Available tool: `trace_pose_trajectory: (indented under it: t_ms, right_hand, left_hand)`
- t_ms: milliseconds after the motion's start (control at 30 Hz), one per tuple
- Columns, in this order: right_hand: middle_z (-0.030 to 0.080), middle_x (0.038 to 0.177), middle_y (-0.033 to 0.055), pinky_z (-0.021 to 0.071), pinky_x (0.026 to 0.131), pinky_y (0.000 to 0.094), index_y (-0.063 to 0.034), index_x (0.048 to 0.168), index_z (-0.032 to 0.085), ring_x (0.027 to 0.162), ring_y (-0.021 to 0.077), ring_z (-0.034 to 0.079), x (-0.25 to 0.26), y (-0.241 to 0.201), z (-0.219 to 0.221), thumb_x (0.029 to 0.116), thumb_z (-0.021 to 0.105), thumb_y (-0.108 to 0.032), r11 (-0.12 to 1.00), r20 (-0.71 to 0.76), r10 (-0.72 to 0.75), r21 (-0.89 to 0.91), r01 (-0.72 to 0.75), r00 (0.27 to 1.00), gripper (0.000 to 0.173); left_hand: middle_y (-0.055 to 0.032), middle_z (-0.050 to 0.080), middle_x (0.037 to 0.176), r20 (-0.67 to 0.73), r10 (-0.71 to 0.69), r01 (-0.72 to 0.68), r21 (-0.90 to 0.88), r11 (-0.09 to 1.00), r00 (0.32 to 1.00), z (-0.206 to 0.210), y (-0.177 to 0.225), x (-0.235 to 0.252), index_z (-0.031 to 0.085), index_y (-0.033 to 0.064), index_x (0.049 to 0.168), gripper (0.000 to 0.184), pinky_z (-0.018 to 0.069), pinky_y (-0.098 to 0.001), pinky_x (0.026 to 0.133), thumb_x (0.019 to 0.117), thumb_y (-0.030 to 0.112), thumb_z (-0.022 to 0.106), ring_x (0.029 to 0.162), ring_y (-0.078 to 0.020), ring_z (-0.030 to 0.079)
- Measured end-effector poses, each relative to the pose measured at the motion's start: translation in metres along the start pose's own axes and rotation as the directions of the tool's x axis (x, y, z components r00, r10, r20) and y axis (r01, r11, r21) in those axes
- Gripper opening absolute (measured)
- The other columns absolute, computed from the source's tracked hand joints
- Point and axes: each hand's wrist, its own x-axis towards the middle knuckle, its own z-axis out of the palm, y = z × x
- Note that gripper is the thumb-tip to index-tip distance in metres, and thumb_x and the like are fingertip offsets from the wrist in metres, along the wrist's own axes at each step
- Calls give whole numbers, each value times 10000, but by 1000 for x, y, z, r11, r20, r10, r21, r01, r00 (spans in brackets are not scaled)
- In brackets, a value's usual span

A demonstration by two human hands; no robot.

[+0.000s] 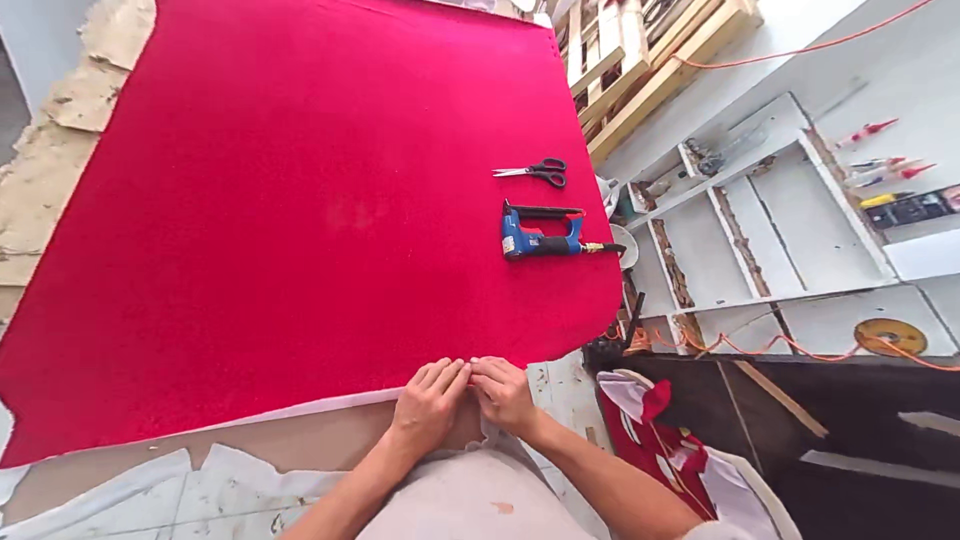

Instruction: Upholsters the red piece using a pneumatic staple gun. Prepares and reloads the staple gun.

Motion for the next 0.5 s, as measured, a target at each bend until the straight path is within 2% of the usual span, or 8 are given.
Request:
trace_pose_trajectory:
  t_ms: [67, 200, 300, 367, 400, 433, 467, 500]
  right_hand:
    - [780, 1052, 66, 555, 1019, 352, -66, 912, 783, 1065, 181, 727, -1, 0, 1, 958, 590, -135, 1000, -10, 6, 10, -6, 1000, 210]
    - [781, 1062, 49, 553, 1020, 338, -79, 931, 791, 1078, 171, 721, 0, 0, 0, 961, 610, -137, 999, 10, 5, 37, -5, 1000, 193]
    - [774, 1094, 24, 556, 1013, 342, -110, 967, 795, 1096, 160, 713, 9, 9, -16, 999, 606, -204, 997, 189, -42, 64, 31, 981, 213]
    - [770, 1091, 15, 574, 958, 371, -121, 968, 789, 1065, 162, 714, 42, 39, -46, 1013, 584, -296, 1000, 288, -23, 7, 21, 957, 273]
    - [763, 1130, 41, 565, 982, 402, -107, 1032, 784, 1104, 186, 708, 66, 61, -67, 1010, 586, -319, 994, 267, 47, -103, -20, 962, 290]
    - [734, 1219, 85, 532, 1040, 443, -89, 1143, 759, 1196, 232, 669, 92, 86, -90, 1007, 594, -329, 968, 237, 145, -233, -89, 961, 322]
    - [664, 1335, 156, 473, 1097, 515, -70, 1281, 696, 1302, 319, 590, 116, 112, -112, 989, 617, -344, 922, 228, 263, -347, -174, 938, 408]
    - [549, 1455, 228, 411, 1125, 593, -76, 1435, 587, 1390, 409, 482, 136, 142, -129, 956, 661, -404, 864, 249, 395, -427, -266, 884, 585]
  left_hand:
    - [-55, 765, 1165, -57, 23, -24, -4, 1000, 998, 5, 0, -4, 763, 90, 1165, 269, 550, -369, 1020, 1013, 129, 544, 1143, -218, 708]
    - [-34, 787, 1026, -114, 35, -39, -36, 999, 993, 6, -4, -3, 777, 95, 1026, 229, 577, -322, 945, 1012, 123, 551, 1036, -180, 740]
    - [-33, 784, 975, -117, 41, -52, -86, 995, 992, 7, -7, -1, 767, 106, 958, 234, 584, -321, 917, 997, 105, 536, 993, -173, 743]
    - [-48, 784, 980, -106, 47, -58, -102, 993, 993, 5, -11, 2, 765, 101, 955, 251, 590, -342, 906, 986, 88, 516, 989, -189, 746]
    - [-67, 784, 985, -102, 54, -65, -106, 992, 993, 3, -13, 4, 770, 91, 964, 258, 597, -366, 886, 979, 84, 512, 976, -211, 751]
    - [-86, 783, 994, -86, 51, -61, -120, 991, 995, 1, -11, 2, 770, 81, 975, 260, 599, -388, 876, 980, 82, 510, 971, -233, 753]
    - [-98, 783, 1001, -64, 42, -50, -136, 989, 997, 0, -7, -1, 766, 74, 983, 255, 601, -403, 875, 986, 81, 510, 973, -248, 754]
    - [-105, 783, 1001, -48, 34, -41, -152, 988, 998, 1, -5, -4, 762, 68, 984, 248, 601, -407, 875, 992, 76, 514, 975, -255, 755]
